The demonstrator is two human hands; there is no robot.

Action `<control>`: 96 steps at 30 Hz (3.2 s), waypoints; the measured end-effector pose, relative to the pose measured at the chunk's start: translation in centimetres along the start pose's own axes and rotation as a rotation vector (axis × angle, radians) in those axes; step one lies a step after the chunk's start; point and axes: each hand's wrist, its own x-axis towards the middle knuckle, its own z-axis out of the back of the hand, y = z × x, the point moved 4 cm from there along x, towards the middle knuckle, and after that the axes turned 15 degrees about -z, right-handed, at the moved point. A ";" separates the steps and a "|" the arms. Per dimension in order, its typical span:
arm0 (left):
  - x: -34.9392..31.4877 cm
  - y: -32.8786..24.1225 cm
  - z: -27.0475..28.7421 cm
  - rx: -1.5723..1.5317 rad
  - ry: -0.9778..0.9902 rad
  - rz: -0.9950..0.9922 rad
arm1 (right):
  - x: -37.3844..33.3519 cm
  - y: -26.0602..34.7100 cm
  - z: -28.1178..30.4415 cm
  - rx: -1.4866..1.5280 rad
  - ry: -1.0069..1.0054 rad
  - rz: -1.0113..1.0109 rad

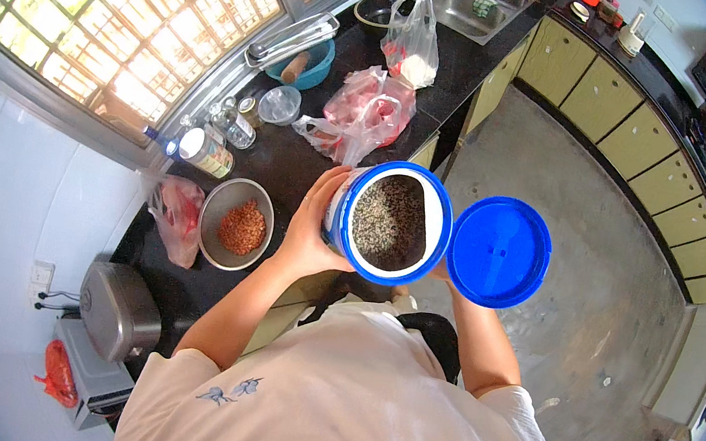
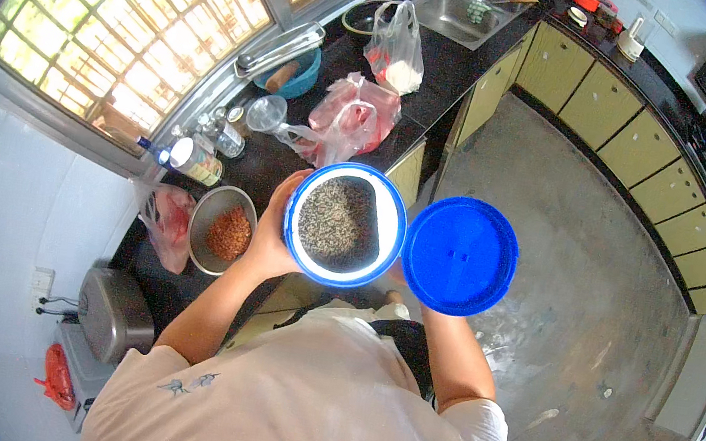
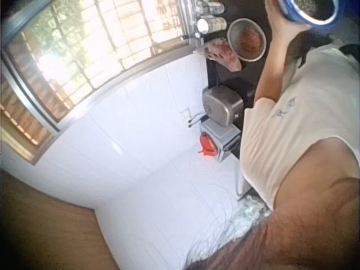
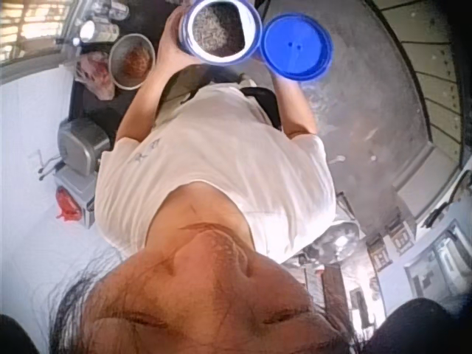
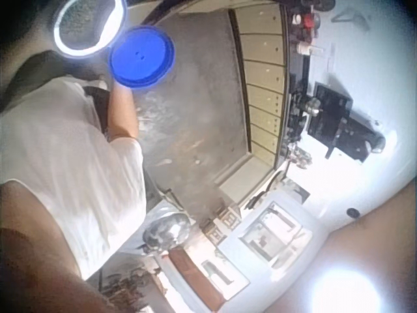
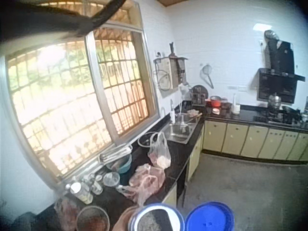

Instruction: The person transfers peanuts from a red mesh bag into a metal sieve, then adds black beans from a blue container into the same sieve. The person moves the sieve to the sink and washes the mixed legumes under running water, agitating them by hand.

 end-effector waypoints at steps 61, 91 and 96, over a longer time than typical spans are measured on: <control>-4.5 -0.9 13.9 0.177 -0.152 -0.024 | 4.8 -2.5 -12.0 0.004 0.186 -0.115; -12.4 2.4 10.7 -0.448 -0.410 0.509 | 5.7 -4.1 -16.7 -0.358 0.608 -0.215; -18.7 5.4 7.2 -0.490 -0.550 0.590 | 5.2 -8.9 -18.4 -0.533 0.648 -0.451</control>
